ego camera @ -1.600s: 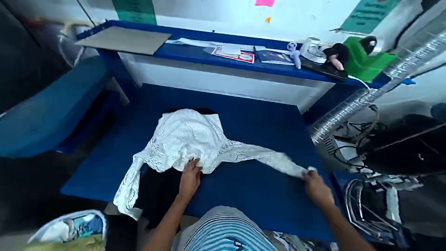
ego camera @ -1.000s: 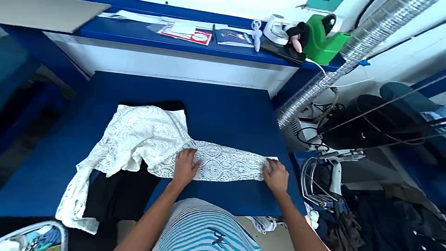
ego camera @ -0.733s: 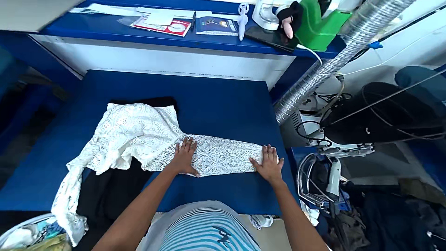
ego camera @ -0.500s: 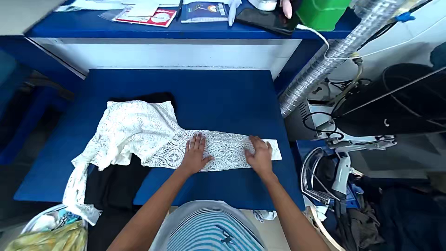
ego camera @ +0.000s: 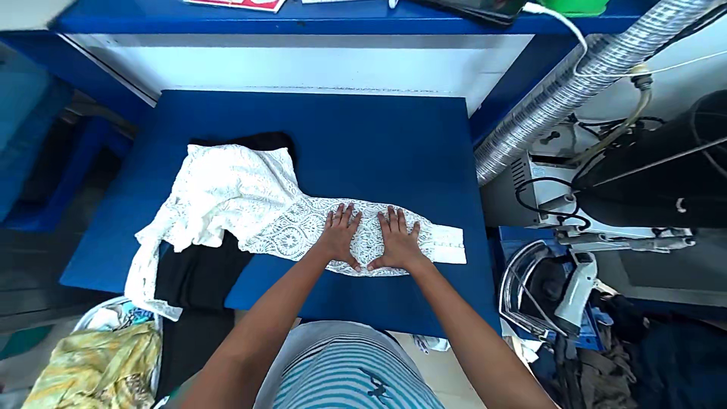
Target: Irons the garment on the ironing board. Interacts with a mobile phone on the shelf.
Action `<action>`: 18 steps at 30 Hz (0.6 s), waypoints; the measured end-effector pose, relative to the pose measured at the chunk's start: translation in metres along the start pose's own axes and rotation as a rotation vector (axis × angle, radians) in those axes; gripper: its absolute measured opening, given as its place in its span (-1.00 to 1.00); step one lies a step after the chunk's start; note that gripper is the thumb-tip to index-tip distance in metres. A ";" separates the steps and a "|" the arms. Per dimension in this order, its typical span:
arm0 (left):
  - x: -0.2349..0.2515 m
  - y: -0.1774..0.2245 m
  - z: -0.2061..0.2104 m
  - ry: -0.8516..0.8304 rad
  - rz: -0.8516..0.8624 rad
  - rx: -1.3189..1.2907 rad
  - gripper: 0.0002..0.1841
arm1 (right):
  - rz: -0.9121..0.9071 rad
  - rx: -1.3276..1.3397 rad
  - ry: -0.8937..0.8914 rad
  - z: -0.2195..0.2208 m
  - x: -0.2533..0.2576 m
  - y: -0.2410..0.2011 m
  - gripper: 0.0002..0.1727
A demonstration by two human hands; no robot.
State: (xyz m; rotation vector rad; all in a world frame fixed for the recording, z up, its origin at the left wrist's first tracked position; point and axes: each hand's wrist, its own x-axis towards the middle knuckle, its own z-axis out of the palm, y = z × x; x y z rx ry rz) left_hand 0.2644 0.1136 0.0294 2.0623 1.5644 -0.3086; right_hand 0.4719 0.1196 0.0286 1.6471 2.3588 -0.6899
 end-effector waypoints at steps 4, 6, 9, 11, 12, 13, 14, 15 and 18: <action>-0.021 -0.023 0.010 0.275 0.115 -0.186 0.46 | -0.103 0.107 0.372 -0.015 -0.024 0.028 0.45; -0.052 -0.044 0.022 0.429 0.062 -0.262 0.40 | 0.005 0.072 0.552 -0.036 -0.059 0.057 0.07; -0.106 -0.090 0.045 0.604 -0.107 -0.350 0.37 | 0.393 0.039 0.805 -0.065 -0.129 0.114 -0.32; -0.139 -0.119 0.058 0.736 -0.215 -0.332 0.22 | 0.588 0.124 0.928 -0.070 -0.171 0.151 -0.23; -0.153 -0.133 0.063 0.796 -0.265 -0.304 0.08 | 0.637 0.237 0.963 -0.068 -0.185 0.164 -0.19; -0.164 -0.145 0.064 0.863 -0.308 -0.274 -0.07 | 0.686 0.349 0.983 -0.061 -0.194 0.175 -0.24; -0.172 -0.157 0.065 0.915 -0.342 -0.257 -0.19 | 0.749 0.458 0.985 -0.052 -0.198 0.182 -0.33; -0.178 -0.168 0.064 0.941 -0.360 -0.250 -0.27 | 0.804 0.573 0.971 -0.047 -0.196 0.186 -0.40; -0.180 -0.202 0.067 0.885 -0.336 -0.316 -0.44 | 0.865 0.891 0.850 -0.052 -0.188 0.192 -0.37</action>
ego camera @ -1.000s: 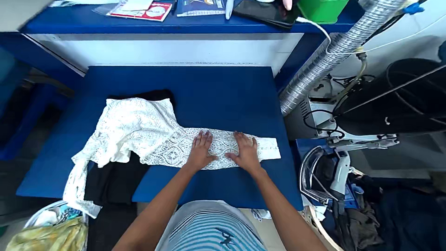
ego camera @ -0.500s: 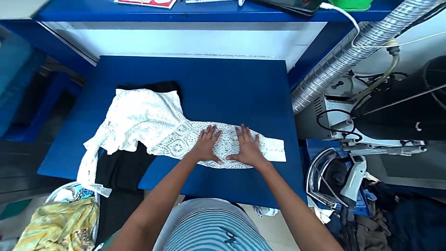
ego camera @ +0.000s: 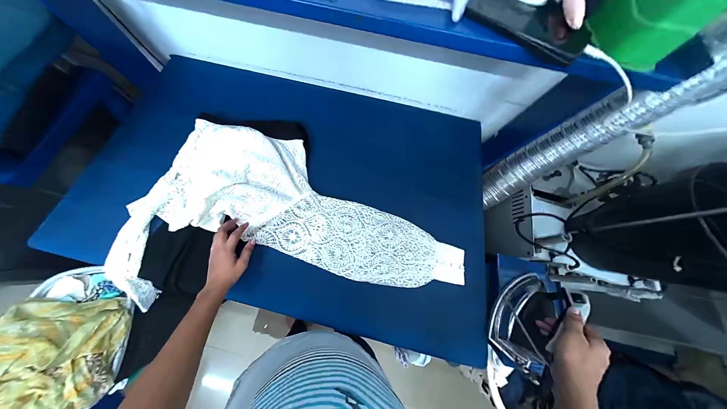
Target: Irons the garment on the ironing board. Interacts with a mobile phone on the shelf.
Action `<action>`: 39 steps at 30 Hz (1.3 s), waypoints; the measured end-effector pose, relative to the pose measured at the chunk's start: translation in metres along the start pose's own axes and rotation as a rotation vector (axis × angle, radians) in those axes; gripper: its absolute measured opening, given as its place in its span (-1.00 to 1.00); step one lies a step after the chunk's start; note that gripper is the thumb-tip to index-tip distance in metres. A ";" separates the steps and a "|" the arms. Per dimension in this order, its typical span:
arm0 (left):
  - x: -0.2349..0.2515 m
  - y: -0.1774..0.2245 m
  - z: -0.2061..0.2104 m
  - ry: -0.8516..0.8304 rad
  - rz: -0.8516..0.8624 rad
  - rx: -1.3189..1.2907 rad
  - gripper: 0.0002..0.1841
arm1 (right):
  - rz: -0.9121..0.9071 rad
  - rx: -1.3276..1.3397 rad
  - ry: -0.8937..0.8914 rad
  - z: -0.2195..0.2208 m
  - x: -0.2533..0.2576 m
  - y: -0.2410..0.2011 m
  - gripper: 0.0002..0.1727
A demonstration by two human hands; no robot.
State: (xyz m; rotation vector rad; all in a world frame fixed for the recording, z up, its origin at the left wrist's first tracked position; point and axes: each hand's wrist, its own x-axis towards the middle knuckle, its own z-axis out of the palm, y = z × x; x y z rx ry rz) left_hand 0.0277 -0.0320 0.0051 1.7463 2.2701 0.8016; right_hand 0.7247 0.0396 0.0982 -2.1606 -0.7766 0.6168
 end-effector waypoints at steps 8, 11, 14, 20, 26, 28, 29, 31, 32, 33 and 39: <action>0.005 -0.007 0.018 0.023 0.003 0.081 -0.63 | -0.150 -0.260 -0.386 0.086 -0.059 -0.105 -0.32; 0.003 -0.008 0.017 0.017 0.009 0.067 -0.60 | -0.262 -0.328 -0.697 0.143 -0.118 -0.153 -0.38; 0.006 -0.008 0.014 0.019 -0.030 0.069 -0.58 | -0.287 -0.264 -0.989 0.217 -0.177 -0.185 -0.33; 0.014 -0.014 0.004 0.089 -0.204 -0.198 -0.44 | -0.714 -0.537 -1.239 0.340 -0.308 -0.226 -0.23; 0.021 -0.025 0.001 0.114 -0.215 -0.289 -0.46 | -0.788 -0.597 -1.107 0.327 -0.278 -0.221 -0.23; 0.020 -0.025 0.004 0.110 -0.166 -0.176 -0.58 | -0.643 -0.560 -0.995 0.297 -0.237 -0.210 -0.20; 0.018 -0.024 0.006 0.107 -0.154 -0.112 -0.60 | -0.573 -0.548 -0.932 0.279 -0.214 -0.202 -0.16; 0.015 -0.018 0.008 0.102 -0.146 -0.006 -0.63 | -0.463 -0.553 -0.782 0.240 -0.169 -0.182 -0.11; 0.014 -0.016 0.009 0.102 -0.138 0.028 -0.65 | -0.410 -0.556 -0.692 0.225 -0.145 -0.171 -0.11; 0.014 -0.014 0.009 0.104 -0.128 0.056 -0.66 | -0.350 -0.541 -0.607 0.209 -0.123 -0.160 -0.13; 0.011 -0.010 0.009 0.156 -0.156 0.084 -0.64 | -0.013 -0.253 -0.251 0.128 -0.047 -0.112 -0.22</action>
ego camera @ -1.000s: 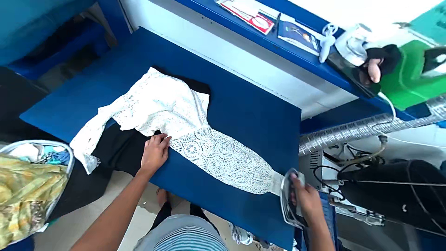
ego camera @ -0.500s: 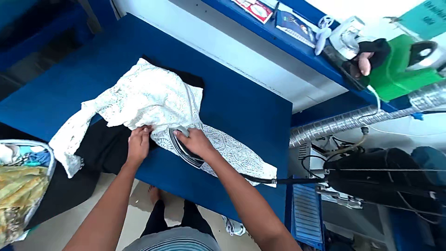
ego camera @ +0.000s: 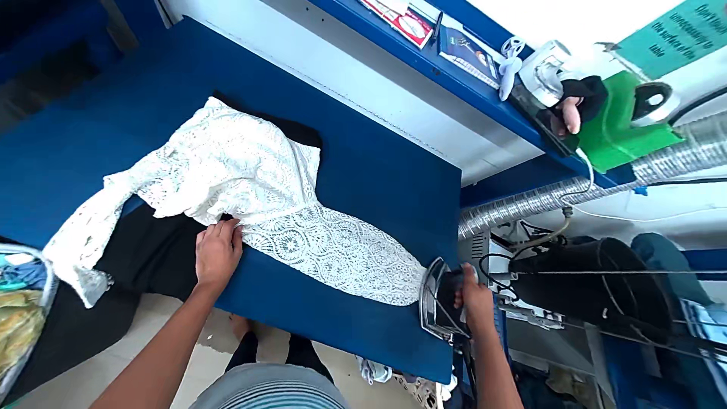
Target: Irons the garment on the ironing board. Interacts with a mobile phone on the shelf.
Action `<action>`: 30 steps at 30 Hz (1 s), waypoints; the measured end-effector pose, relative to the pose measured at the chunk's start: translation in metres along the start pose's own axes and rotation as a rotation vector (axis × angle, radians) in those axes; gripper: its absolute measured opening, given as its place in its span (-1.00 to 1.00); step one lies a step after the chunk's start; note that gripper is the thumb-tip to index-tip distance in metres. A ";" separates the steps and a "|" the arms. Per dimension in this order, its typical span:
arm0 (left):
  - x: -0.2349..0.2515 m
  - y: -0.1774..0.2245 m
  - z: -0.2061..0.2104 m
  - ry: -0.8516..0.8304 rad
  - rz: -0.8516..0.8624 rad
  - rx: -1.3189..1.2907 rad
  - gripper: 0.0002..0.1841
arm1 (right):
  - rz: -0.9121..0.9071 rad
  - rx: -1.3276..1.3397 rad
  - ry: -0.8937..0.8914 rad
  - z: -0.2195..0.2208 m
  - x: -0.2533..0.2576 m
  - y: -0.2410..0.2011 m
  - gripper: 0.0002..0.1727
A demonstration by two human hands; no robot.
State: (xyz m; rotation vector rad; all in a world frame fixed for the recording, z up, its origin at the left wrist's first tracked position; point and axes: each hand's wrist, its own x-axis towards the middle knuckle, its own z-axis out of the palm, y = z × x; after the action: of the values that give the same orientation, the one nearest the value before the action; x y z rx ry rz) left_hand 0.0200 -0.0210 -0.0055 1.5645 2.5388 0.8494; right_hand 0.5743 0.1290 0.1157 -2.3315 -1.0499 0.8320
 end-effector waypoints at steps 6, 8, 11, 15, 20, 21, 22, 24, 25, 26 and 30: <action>-0.002 0.001 -0.002 0.042 -0.097 -0.047 -0.68 | -0.126 -0.063 -0.115 0.025 -0.049 -0.044 -0.28; -0.002 0.000 -0.003 0.042 -0.099 -0.072 -0.70 | -0.230 -0.089 -0.288 0.052 -0.076 -0.069 -0.32; -0.004 -0.003 -0.004 0.087 -0.114 -0.134 -0.74 | -0.341 -0.084 -0.582 0.118 -0.114 -0.099 -0.31; -0.012 -0.005 -0.018 0.140 -0.139 -0.250 -0.69 | -0.507 -0.237 -0.742 0.196 -0.207 -0.144 -0.29; -0.012 -0.005 -0.029 0.248 -0.066 -0.428 -0.57 | -0.758 -0.439 -0.821 0.242 -0.241 -0.183 -0.22; -0.012 -0.005 -0.030 0.264 -0.041 -0.421 -0.56 | -0.778 -0.444 -0.828 0.242 -0.237 -0.183 -0.21; -0.011 -0.004 -0.030 0.264 -0.014 -0.399 -0.56 | -0.787 -0.453 -0.831 0.237 -0.232 -0.182 -0.19; -0.009 0.000 -0.031 0.215 0.017 -0.319 -0.55 | -0.772 -0.470 -0.806 0.220 -0.213 -0.175 -0.17; -0.007 0.002 -0.030 0.180 0.031 -0.270 -0.54 | -0.746 -0.459 -0.767 0.210 -0.200 -0.170 -0.17; -0.006 0.003 -0.029 0.153 0.051 -0.215 -0.53 | -0.708 -0.430 -0.719 0.199 -0.184 -0.162 -0.17; 0.000 0.006 -0.017 0.056 0.068 -0.060 -0.48 | -0.494 -0.372 -0.487 0.138 -0.107 -0.120 -0.17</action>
State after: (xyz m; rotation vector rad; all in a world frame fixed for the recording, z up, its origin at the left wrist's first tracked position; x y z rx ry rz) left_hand 0.0193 -0.0264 0.0116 1.6405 2.4846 0.9805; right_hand 0.3632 0.1395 0.1263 -2.0205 -2.0354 1.0927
